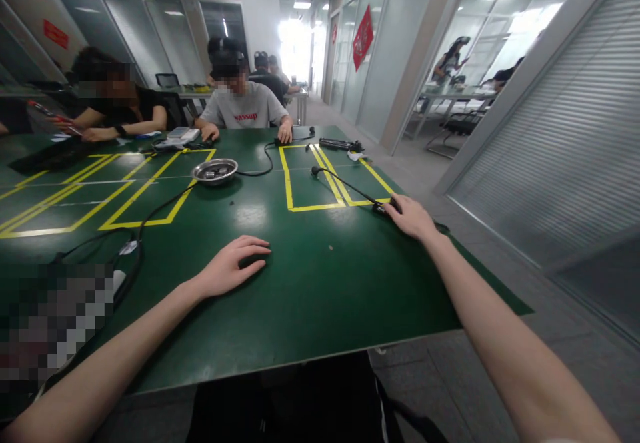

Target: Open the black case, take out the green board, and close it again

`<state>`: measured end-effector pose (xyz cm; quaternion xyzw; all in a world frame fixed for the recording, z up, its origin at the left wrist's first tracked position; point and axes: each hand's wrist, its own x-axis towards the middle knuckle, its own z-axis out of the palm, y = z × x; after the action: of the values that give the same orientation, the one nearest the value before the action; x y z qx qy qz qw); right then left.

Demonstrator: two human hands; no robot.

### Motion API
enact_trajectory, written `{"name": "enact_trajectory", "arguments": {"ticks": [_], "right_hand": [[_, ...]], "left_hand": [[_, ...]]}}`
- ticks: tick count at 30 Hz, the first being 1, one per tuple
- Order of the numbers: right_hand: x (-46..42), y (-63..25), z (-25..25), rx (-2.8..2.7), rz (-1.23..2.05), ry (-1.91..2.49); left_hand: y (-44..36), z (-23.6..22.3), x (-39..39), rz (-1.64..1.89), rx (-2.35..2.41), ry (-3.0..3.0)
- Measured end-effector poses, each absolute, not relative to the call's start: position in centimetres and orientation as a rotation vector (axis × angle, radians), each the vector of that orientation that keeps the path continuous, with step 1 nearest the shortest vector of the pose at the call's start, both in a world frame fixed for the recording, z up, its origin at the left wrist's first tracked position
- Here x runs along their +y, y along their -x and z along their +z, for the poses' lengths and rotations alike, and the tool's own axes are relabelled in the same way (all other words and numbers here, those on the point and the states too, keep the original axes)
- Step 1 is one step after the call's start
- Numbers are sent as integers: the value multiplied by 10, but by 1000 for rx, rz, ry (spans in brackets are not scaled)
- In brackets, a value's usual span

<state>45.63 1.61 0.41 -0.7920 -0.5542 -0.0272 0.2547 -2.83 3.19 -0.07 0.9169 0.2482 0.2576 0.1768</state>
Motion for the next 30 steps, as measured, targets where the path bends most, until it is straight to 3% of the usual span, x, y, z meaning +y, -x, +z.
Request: {"name": "enact_trajectory", "arguments": {"ticks": [4,11,21,25,30], "right_hand": [[27,-454,-20,-1650,-150,2251],[51,-443,-17,-1985,-137,1956],[48,-243,-12,-2411,182,1254],[24,-183,-8,-2485,334,1016],[6,-185,-6,-2428,553,700]], "left_hand": [[29,-2,33,719,700,-2605],[29,-1,33,702,720,-2593],[31,6,35,834,801,-2644],[45,23,34,620,837,-2663],[56,35,29,344,862,-2350]]}}
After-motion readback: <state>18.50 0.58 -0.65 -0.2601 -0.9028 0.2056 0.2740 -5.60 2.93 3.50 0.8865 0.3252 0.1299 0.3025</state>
